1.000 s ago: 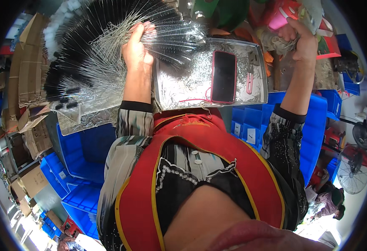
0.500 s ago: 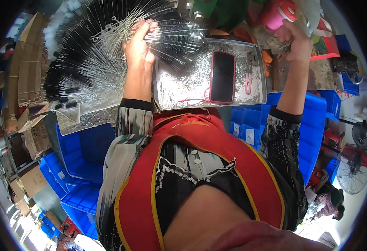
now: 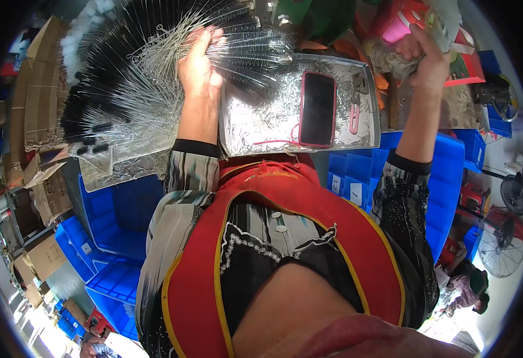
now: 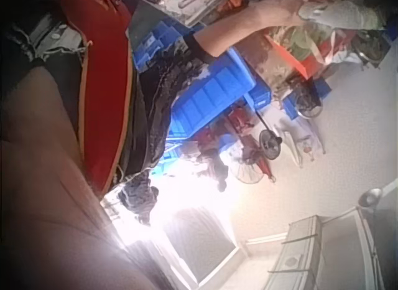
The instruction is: The person trims wire brushes by hand, fanning and rotating the bristles into a cutting machine.
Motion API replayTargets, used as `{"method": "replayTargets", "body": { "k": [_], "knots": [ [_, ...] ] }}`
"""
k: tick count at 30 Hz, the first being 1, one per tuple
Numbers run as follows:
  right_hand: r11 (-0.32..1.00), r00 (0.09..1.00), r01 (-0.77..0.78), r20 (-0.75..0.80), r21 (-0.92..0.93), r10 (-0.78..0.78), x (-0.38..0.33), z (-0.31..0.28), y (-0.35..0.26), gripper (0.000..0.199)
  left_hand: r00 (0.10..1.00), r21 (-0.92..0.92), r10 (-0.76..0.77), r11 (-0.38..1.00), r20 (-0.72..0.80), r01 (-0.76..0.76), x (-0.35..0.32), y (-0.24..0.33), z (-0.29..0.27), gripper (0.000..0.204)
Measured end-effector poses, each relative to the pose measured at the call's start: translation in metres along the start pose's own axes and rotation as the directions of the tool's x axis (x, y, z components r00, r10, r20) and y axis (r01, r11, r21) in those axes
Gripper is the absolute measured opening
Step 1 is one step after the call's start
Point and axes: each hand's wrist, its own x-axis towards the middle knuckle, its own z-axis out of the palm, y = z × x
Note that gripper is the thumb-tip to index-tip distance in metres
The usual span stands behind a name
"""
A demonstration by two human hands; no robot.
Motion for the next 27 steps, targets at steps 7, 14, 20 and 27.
{"method": "replayTargets", "body": {
  "k": [7, 14, 20, 27],
  "knots": [
    [0.943, 0.945, 0.326, -0.049, 0.070, -0.323, -0.002, 0.009, 0.046, 0.020, 0.994, -0.008, -0.048, 0.999, 0.099, 0.049, 0.006, 0.007, -0.010, 0.026],
    [0.998, 0.997, -0.066, -0.039, 0.013, 0.066, 0.005, -0.002, -0.002, 0.028, 0.999, -0.023, -0.003, 1.000, 0.035, 0.004, 0.010, 0.007, -0.008, 0.019],
    [1.000, 1.000, -0.007, -0.026, 0.017, 0.007, -0.001, 0.001, 0.006, 0.029, 0.999, -0.010, 0.041, 0.999, 0.010, -0.041, 0.010, 0.005, -0.009, 0.017],
    [0.998, 0.998, 0.062, -0.021, -0.022, -0.062, 0.002, 0.000, -0.003, 0.025, 1.000, -0.047, 0.021, 0.999, 0.009, -0.021, 0.011, 0.004, -0.008, 0.018]
  ]
}}
